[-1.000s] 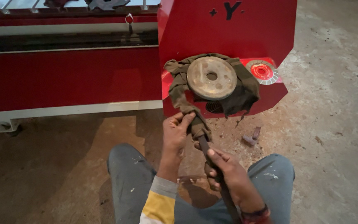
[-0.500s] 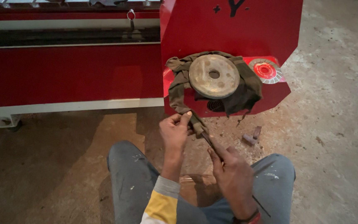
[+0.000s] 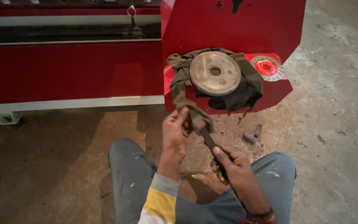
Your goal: The person cleans a circular metal machine part using a cloth and a thin metal tool, wiping the surface and clearing debris from the center hole and edges.
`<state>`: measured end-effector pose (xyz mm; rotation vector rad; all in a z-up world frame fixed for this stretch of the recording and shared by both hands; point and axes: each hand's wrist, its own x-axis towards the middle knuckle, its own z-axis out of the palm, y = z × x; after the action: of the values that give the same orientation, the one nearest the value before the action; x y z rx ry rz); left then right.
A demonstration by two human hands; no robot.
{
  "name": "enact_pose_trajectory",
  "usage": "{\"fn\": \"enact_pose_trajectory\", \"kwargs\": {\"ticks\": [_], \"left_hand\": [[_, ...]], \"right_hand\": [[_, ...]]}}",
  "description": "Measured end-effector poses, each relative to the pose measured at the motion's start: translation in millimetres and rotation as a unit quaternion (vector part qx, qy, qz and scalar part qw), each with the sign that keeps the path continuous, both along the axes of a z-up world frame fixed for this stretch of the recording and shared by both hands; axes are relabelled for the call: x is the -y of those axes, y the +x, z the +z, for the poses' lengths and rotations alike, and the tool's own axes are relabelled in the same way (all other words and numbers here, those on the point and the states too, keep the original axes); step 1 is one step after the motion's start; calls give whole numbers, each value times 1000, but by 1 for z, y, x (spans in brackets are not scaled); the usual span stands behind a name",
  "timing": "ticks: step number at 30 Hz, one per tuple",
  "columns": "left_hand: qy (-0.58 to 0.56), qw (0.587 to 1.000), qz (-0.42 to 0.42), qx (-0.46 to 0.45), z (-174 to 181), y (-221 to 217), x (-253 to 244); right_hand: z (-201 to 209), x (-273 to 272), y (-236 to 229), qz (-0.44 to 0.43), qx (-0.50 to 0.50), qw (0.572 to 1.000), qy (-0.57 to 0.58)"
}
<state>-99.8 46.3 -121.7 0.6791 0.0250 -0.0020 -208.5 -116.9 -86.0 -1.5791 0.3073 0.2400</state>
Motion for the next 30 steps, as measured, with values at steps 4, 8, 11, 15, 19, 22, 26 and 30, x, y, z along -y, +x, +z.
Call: {"fn": "enact_pose_trajectory", "kwargs": {"ticks": [4,8,11,15,19,22,26,30], "left_hand": [[57,987,60,-135,-4,7,-19],[245,964,94,-48,-12,10,-29],[477,849,225,42,-2,1,-25],[480,805,316,144,31,-15,-13],[333,938,85,52,58,-17,-12],[294,954,-58,2,66,-26,-7],[167,968,-163,92,67,-32,-3],[139,977,-118,107,64,-33,5]], "right_hand": [[11,6,-2,-15,-37,995,89],[19,10,-3,-15,-47,987,153],[22,9,-4,4,-35,986,162],[23,8,-4,-10,-52,986,156],[23,12,-4,-2,-40,985,168],[23,14,-4,-1,-48,981,189],[24,20,-9,47,-43,960,274],[25,23,-9,83,-58,942,319]]}}
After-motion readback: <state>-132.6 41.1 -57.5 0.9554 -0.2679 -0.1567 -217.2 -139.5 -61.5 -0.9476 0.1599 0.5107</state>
